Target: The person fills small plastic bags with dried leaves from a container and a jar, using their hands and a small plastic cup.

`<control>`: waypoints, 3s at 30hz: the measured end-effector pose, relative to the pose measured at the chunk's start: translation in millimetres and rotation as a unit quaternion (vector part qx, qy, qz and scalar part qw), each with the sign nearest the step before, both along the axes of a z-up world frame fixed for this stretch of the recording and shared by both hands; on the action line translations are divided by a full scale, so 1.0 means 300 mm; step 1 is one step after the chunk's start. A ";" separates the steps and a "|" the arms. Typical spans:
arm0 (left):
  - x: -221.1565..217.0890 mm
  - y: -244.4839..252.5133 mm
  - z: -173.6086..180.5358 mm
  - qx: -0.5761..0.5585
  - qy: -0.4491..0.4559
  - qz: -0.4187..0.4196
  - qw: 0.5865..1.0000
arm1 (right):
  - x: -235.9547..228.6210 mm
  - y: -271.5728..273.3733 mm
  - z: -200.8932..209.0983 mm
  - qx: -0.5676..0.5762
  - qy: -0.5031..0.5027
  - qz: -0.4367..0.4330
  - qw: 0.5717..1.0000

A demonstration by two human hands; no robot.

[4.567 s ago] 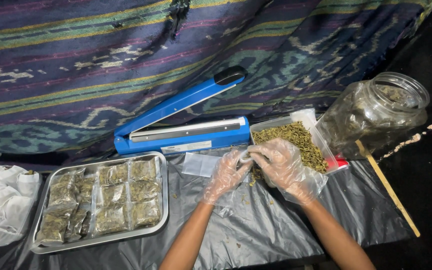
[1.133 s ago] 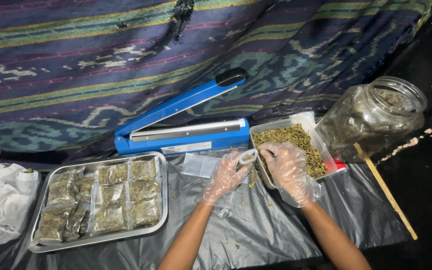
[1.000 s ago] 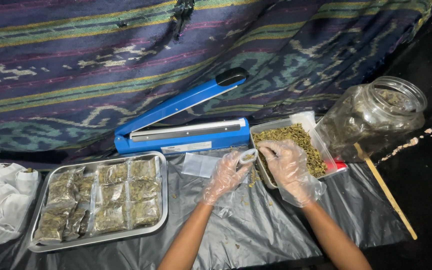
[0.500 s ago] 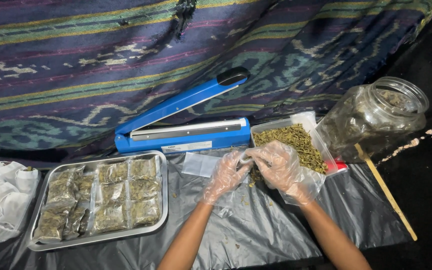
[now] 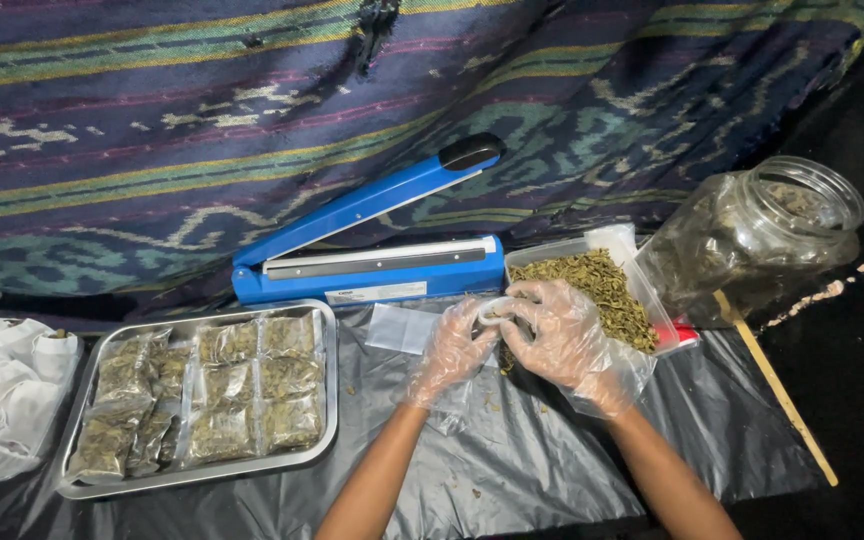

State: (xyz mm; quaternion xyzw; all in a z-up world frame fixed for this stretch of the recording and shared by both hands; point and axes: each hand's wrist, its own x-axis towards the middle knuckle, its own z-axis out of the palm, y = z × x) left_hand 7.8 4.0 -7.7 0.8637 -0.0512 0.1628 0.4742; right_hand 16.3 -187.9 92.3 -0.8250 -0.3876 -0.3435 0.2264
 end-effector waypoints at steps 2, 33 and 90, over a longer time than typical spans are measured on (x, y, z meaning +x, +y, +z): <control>-0.001 0.012 0.012 -0.052 0.005 -0.021 0.998 | -0.009 0.008 0.018 -0.003 0.016 0.000 1.000; -0.020 0.133 0.016 -0.018 -0.103 -0.049 0.993 | 0.047 -0.030 -0.070 -0.086 0.116 0.032 0.989; -0.020 0.088 -0.058 0.072 -0.238 0.008 0.969 | 0.051 -0.029 -0.126 -0.022 0.036 0.049 0.998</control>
